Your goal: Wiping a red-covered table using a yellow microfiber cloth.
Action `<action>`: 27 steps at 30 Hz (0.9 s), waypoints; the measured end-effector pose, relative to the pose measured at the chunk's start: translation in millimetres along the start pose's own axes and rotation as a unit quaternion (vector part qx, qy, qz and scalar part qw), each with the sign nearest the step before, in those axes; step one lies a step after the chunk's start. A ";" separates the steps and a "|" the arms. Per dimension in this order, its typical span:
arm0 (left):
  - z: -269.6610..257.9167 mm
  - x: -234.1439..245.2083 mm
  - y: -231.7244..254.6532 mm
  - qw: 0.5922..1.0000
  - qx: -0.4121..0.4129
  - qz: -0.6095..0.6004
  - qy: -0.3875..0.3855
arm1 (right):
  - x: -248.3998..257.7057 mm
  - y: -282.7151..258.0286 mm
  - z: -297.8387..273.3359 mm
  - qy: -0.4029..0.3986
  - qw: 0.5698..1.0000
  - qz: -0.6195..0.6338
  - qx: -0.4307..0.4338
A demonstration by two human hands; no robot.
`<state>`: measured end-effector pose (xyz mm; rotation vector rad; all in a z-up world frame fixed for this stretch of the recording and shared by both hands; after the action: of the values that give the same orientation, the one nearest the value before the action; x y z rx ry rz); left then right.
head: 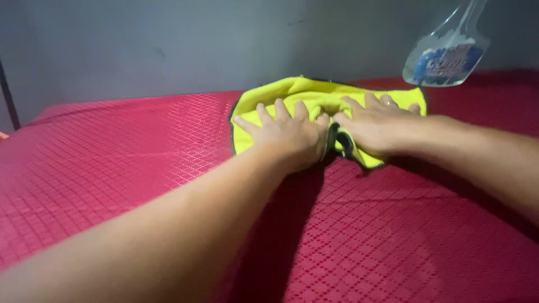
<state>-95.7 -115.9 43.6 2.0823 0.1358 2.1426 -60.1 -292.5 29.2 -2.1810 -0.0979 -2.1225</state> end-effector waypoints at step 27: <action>-114.3 5.3 -25.9 0.959 -0.268 0.031 -0.082 | -17.3 71.7 -123.6 -0.097 0.952 -0.103 0.271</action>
<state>-208.8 -84.9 40.8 1.9317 -0.4819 1.7601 -175.2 -377.5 13.3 -2.0855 -0.8487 -1.6812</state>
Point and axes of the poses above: each hand's wrist, its own z-axis towards the middle knuckle, its own x-axis out of the back of the hand, y = z × x, the point moved 2 cm from there along z, towards the middle knuckle, and after that the axes turned 12 degrees about x, right-handed, at the moved point
